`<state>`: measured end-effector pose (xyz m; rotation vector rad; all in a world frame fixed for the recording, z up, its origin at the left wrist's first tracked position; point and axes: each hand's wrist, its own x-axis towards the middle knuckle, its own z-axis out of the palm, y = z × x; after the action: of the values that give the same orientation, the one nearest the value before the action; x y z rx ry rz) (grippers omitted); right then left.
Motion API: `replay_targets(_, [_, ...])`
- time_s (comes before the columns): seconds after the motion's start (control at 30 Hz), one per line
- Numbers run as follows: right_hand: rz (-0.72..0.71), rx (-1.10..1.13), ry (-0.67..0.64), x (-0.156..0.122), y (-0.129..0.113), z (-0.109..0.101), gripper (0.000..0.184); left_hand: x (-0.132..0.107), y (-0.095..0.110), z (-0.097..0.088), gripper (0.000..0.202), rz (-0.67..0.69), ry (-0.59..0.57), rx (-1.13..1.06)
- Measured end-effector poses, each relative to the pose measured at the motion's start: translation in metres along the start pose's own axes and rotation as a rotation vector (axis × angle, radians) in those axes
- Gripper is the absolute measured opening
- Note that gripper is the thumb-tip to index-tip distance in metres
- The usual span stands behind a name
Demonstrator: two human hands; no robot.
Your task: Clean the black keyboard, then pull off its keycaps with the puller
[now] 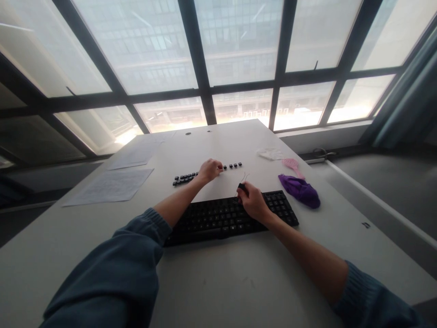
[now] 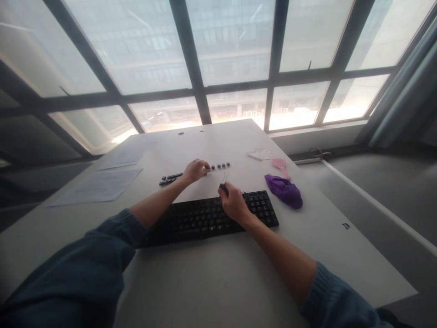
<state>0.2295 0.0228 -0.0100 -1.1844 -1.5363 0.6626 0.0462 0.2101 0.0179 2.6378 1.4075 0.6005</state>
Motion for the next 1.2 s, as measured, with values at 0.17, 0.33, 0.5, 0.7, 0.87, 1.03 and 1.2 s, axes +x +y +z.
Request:
replay_targets(0.17, [0.001,0.010,0.003,0.000,0.000,0.000,0.015,-0.001,-0.004,0.004,0.006,0.008,0.005,0.011])
replay_targets(0.33, [0.009,0.002,-0.003,0.000,0.000,0.000,0.015,-0.001,-0.009,0.005,0.006,0.015,0.010,0.018])
replay_targets(0.5, [0.003,-0.006,-0.004,0.000,0.003,0.001,0.016,-0.002,-0.012,0.006,0.007,-0.005,0.017,0.039])
replay_targets(0.7, [0.008,0.001,-0.010,0.001,0.003,0.002,0.016,-0.005,-0.007,0.006,0.012,-0.037,0.015,0.072])
replay_targets(0.87, [0.009,0.009,-0.015,0.001,0.000,0.001,0.016,-0.007,-0.002,0.005,0.013,-0.057,0.009,0.088])
replay_targets(1.03, [-0.003,0.007,-0.006,0.001,0.002,0.001,0.016,-0.008,0.003,0.003,0.011,-0.047,0.012,0.085])
replay_targets(1.2, [0.008,0.049,0.010,0.001,0.004,0.001,0.018,-0.008,0.007,-0.020,0.018,-0.056,0.110,0.079])
